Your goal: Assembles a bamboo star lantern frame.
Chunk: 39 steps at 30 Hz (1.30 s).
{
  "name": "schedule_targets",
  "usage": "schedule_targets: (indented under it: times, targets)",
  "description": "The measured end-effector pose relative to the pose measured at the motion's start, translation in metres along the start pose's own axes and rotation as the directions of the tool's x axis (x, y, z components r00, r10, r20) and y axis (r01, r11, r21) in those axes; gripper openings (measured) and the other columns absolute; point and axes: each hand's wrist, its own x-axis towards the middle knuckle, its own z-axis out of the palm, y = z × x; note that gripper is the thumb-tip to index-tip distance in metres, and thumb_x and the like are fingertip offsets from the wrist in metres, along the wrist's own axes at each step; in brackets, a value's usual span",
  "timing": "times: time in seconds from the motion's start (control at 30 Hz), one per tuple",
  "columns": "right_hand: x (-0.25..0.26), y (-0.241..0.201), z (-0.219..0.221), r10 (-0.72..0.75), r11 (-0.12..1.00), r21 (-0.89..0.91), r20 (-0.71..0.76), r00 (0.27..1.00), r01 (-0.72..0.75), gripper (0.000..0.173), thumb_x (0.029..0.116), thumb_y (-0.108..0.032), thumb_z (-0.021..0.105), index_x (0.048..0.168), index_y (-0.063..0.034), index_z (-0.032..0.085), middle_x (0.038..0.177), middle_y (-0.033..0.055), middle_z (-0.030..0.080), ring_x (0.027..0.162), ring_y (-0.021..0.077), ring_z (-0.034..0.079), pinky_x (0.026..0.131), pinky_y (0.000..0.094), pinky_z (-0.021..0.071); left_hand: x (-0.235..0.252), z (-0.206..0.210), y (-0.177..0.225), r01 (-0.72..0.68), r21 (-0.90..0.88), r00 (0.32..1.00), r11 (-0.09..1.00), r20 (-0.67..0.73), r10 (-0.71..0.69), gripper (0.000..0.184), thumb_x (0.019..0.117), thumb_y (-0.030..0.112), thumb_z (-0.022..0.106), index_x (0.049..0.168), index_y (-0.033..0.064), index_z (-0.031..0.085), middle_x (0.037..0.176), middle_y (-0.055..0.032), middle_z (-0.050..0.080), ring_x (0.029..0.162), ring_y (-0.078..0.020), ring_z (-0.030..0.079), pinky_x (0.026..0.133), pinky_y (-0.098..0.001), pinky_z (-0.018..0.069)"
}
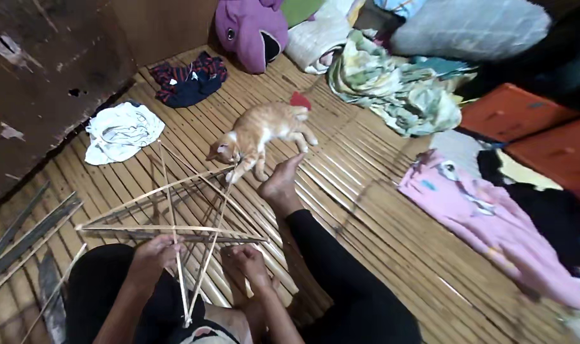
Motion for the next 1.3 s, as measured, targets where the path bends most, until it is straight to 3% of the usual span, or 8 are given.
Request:
schedule_targets:
  times: [0.33,0.7,0.77,0.83,0.93,1.0,1.1,1.3]
  targets:
    - [-0.004,0.010,0.015,0.096,0.988,-0.139,0.247,0.964,-0.062,0.022,0.1039,-0.011,0.056,0.113,0.0058,0.068,0.102,0.0132,0.069,0.091,0.0159,0.065,0.087,0.0361,0.0539,-0.022,-0.037,0.018,-0.201,0.183,0.978,0.962,-0.012,0.206,0.022,0.0946,0.003,0.059,0.116,0.0013,0.064,0.104,0.0011,0.074,0.084,-0.0041,0.072,0.073,-0.0200,0.0599]
    - [0.005,-0.042,-0.048,0.203,0.768,-0.637,0.134,0.970,-0.073,0.031,0.1062,-0.023,0.055,0.118,0.0023,0.070,0.107,0.0214,0.070,0.100,0.0335,0.068,0.095,0.0543,0.0509,-0.001,-0.024,0.006,0.010,0.029,0.998,1.000,-0.062,-0.008,0.017,0.1016,-0.001,0.054,0.116,-0.0014,0.063,0.101,-0.0052,0.073,0.082,-0.0087,0.071,0.072,-0.0227,0.0586]
    - [0.002,-0.066,-0.064,0.225,0.689,-0.723,0.142,0.964,-0.054,0.035,0.1070,-0.028,0.053,0.116,0.0009,0.070,0.097,0.0179,0.072,0.085,0.0300,0.070,0.084,0.0516,0.0559,0.001,-0.024,0.002,0.034,0.018,0.998,0.999,-0.060,-0.033,0.019,0.1027,0.001,0.053,0.118,-0.0016,0.064,0.103,-0.0063,0.073,0.083,-0.0099,0.071,0.073,-0.0237,0.0583]
    - [-0.002,-0.090,-0.078,0.189,0.682,-0.731,0.169,0.967,-0.005,0.034,0.1078,-0.028,0.052,0.116,-0.0004,0.070,0.082,0.0118,0.070,0.065,0.0212,0.064,0.067,0.0422,0.0549,0.003,-0.023,0.000,0.056,0.025,0.996,0.998,-0.065,-0.055,0.021,0.1030,0.001,0.053,0.120,-0.0021,0.064,0.107,-0.0082,0.073,0.085,-0.0114,0.071,0.074,-0.0251,0.0586]
    - [0.008,-0.131,-0.088,-0.087,0.659,-0.745,0.068,0.994,0.108,0.032,0.1051,-0.023,0.056,0.126,-0.0019,0.068,0.099,0.0166,0.073,0.086,0.0289,0.071,0.082,0.0510,0.0573,0.005,-0.019,-0.004,0.078,0.045,0.995,0.996,-0.062,-0.075,0.022,0.1023,0.001,0.054,0.122,-0.0024,0.063,0.111,-0.0098,0.072,0.088,-0.0125,0.071,0.077,-0.0273,0.0590]
    - [0.030,-0.162,-0.082,-0.405,0.572,-0.782,-0.005,0.914,0.249,0.049,0.1049,-0.028,0.056,0.146,-0.0017,0.053,0.129,0.0256,0.065,0.112,0.0401,0.067,0.098,0.0592,0.0523,0.005,-0.018,-0.009,0.071,0.017,0.996,0.997,-0.058,-0.069,0.022,0.1009,-0.001,0.055,0.121,-0.0030,0.063,0.111,-0.0105,0.072,0.088,-0.0136,0.071,0.077,-0.0283,0.0593]
    - [0.075,-0.217,-0.069,-0.741,0.410,-0.792,0.002,0.672,0.453,0.070,0.1056,-0.036,0.052,0.162,-0.0029,0.027,0.165,0.0238,0.029,0.150,0.0439,0.034,0.117,0.0666,0.0283,0.004,-0.017,-0.018,0.027,-0.032,0.998,0.999,-0.051,-0.029,0.023,0.0965,0.000,0.055,0.118,-0.0026,0.063,0.108,-0.0086,0.072,0.086,-0.0128,0.071,0.074,-0.0272,0.0589]
    - [0.144,-0.288,-0.020,-0.991,0.066,-0.822,0.011,0.130,0.566,0.069,0.1102,-0.035,0.041,0.161,0.0055,0.018,0.170,0.0228,0.016,0.157,0.0364,0.020,0.125,0.0549,0.0206,0.000,-0.016,-0.030,0.014,-0.128,1.000,0.992,-0.008,-0.015,0.023,0.0956,-0.003,0.054,0.116,-0.0031,0.064,0.105,-0.0048,0.073,0.086,-0.0091,0.071,0.077,-0.0265,0.0598]
